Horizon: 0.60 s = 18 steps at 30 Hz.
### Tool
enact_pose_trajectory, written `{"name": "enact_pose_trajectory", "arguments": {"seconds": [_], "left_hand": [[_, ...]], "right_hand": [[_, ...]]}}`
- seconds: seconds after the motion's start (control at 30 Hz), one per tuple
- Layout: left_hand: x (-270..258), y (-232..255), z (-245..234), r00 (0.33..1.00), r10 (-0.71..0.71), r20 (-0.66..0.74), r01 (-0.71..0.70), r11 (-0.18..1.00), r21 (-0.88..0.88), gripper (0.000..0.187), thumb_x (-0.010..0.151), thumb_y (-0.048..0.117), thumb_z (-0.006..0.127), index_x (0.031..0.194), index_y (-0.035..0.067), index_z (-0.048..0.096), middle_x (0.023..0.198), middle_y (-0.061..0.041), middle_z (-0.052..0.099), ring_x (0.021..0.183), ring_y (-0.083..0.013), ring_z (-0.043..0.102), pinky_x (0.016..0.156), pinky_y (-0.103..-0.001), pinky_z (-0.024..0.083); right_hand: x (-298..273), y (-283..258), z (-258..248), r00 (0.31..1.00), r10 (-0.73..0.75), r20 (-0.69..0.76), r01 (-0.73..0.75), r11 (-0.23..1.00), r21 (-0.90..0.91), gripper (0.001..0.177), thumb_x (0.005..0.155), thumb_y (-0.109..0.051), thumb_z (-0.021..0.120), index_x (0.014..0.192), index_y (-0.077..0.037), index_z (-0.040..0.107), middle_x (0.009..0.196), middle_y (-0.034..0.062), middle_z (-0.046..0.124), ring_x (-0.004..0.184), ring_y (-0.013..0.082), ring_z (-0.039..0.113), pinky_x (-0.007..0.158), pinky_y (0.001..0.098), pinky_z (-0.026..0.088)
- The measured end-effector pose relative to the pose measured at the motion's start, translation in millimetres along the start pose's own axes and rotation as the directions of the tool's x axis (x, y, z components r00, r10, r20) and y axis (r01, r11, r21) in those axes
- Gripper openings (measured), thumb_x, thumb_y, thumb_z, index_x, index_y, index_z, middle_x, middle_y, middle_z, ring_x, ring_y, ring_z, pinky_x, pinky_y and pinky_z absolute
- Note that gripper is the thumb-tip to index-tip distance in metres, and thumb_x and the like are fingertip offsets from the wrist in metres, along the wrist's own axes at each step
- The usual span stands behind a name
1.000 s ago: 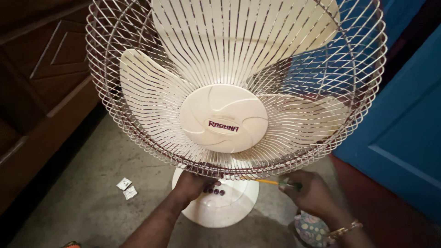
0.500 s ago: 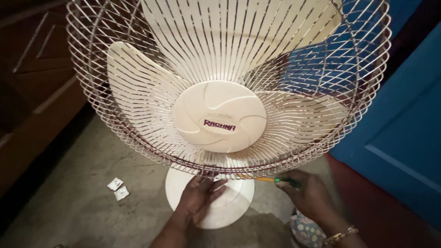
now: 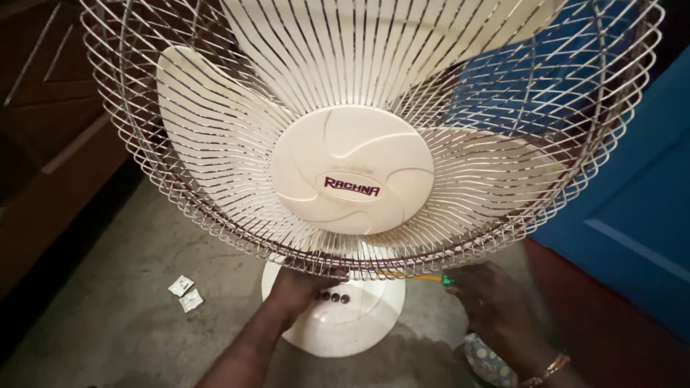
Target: The person uses a screwdriver to tighten screws on the base of a standing electric fan, then handles the power cord and plug, tightening the plug housing with the screwdriver. The fan remains assembled and stationary throughout.
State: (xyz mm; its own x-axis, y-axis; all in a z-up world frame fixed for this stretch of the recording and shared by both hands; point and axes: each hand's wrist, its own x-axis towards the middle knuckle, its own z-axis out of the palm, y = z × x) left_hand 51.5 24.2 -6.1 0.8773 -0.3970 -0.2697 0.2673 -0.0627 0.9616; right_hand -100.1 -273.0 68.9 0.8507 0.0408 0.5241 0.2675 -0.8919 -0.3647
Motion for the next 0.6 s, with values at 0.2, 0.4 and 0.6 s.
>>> {"name": "enact_pose_trajectory", "arguments": {"seconds": [0.2, 0.4, 0.6], "left_hand": [[-7, 20, 3, 0.999, 0.025, -0.028, -0.024, 0.998, 0.053, 0.028, 0.074, 0.009, 0.086, 0.101, 0.006, 0.076, 0.087, -0.003, 0.077, 0.071, -0.0134, 0.067, 0.062, -0.031, 0.058], [-9, 19, 2, 0.999, 0.004, -0.038, 0.003, 0.983, 0.184, 0.026, 0.076, 0.01, 0.086, 0.1, 0.006, 0.077, 0.088, -0.005, 0.078, 0.073, -0.0146, 0.067, 0.064, -0.031, 0.057], [-6, 19, -1, 0.998, -0.056, 0.027, 0.053, 0.993, 0.103, 0.02, 0.08, 0.007, 0.077, 0.101, 0.006, 0.076, 0.088, -0.004, 0.079, 0.074, -0.0129, 0.071, 0.061, -0.03, 0.058]], "right_hand": [[9, -21, -13, 0.955, 0.265, 0.136, -0.271, 0.962, 0.03, 0.024, 0.082, -0.02, 0.073, 0.103, -0.01, 0.075, 0.096, 0.011, 0.076, 0.085, 0.0283, 0.073, 0.074, 0.0402, 0.057], [27, -7, -14, 0.869, 0.402, 0.288, -0.338, 0.908, -0.247, 0.029, 0.084, -0.038, 0.077, 0.1, -0.014, 0.081, 0.089, 0.0152, 0.077, 0.083, 0.0346, 0.073, 0.076, 0.0437, 0.057], [43, 6, -11, 0.682, 0.531, 0.503, -0.466, 0.846, -0.26, 0.043, 0.093, -0.039, 0.073, 0.084, 0.003, 0.073, 0.074, 0.025, 0.074, 0.072, 0.036, 0.071, 0.069, 0.0455, 0.055]]}}
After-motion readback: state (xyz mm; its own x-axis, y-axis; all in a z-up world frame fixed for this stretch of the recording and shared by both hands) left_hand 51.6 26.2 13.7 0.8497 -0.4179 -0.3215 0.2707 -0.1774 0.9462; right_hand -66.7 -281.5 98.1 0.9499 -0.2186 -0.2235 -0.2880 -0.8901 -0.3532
